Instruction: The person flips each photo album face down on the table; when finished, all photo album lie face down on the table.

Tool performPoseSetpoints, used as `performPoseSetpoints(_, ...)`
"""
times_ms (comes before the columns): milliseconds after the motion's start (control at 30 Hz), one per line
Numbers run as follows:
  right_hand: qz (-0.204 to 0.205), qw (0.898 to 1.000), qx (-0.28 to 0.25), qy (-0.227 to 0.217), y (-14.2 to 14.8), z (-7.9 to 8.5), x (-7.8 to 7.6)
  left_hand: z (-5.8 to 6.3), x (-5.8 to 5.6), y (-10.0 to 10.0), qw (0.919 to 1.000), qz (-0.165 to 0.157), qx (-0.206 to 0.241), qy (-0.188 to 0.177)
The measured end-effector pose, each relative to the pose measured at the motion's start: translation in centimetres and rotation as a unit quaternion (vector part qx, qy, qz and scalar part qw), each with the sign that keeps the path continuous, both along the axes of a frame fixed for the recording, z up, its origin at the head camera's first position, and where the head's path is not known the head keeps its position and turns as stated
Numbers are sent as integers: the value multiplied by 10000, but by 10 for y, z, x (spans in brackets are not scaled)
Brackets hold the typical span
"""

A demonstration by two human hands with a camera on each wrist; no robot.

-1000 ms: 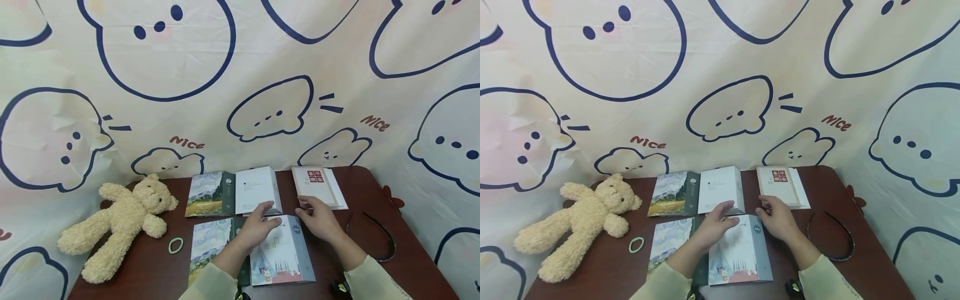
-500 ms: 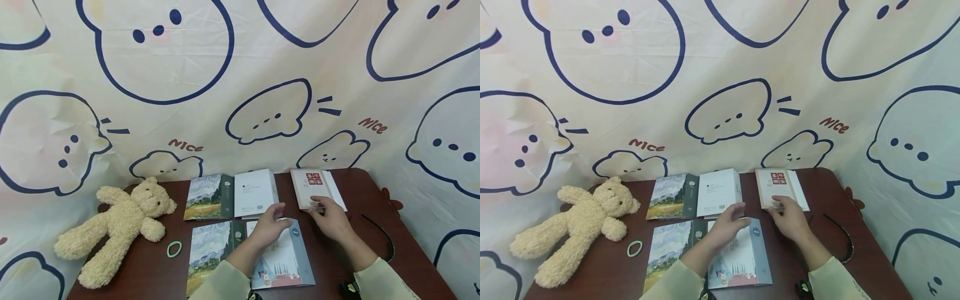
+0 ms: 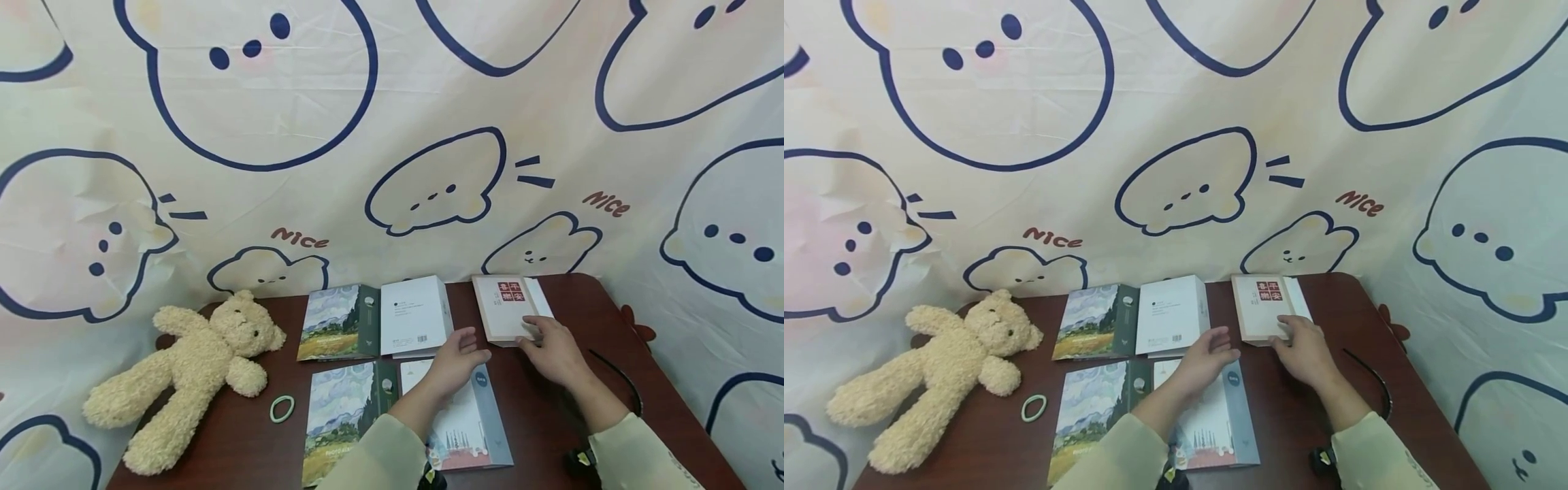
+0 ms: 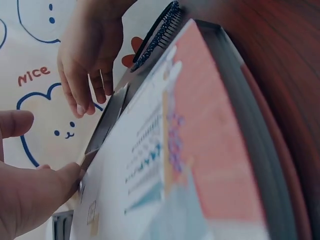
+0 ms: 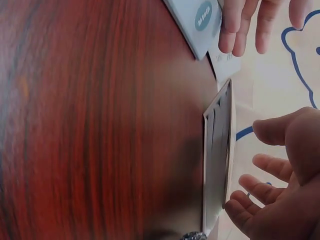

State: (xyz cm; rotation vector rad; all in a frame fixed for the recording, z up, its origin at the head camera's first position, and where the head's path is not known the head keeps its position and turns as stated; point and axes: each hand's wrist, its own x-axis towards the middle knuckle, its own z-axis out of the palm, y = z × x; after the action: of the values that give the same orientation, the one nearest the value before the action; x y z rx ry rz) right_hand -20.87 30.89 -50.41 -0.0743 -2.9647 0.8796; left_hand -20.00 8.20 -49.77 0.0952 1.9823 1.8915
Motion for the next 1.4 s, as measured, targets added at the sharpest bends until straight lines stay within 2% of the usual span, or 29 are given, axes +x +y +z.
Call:
performPoseSetpoints(267, -50, 9998, 8, -201, 11, -4, -7, -1, -4, 19, 9973, 173, 621, -355)
performPoseSetpoints(500, -98, 9989, 67, -448, 19, -3, -12, -2, -8, 31, 9962, 266, 581, -600)
performPoseSetpoints(700, 100, 9982, 146, -568, 24, -8, -17, -5, -13, 40, 9950, 316, 658, -687)
performPoseSetpoints(1033, 238, 9956, 536, -734, 23, -11, -19, -11, -15, 43, 9930, 304, 776, -840)
performPoseSetpoints(1133, 238, 9945, 611, -817, 21, -12, -20, -13, -15, 41, 9903, 303, 970, -950)
performPoseSetpoints(1400, 319, 9935, 685, -852, 18, -8, -21, -13, -18, 36, 9762, 319, 1718, -1288)
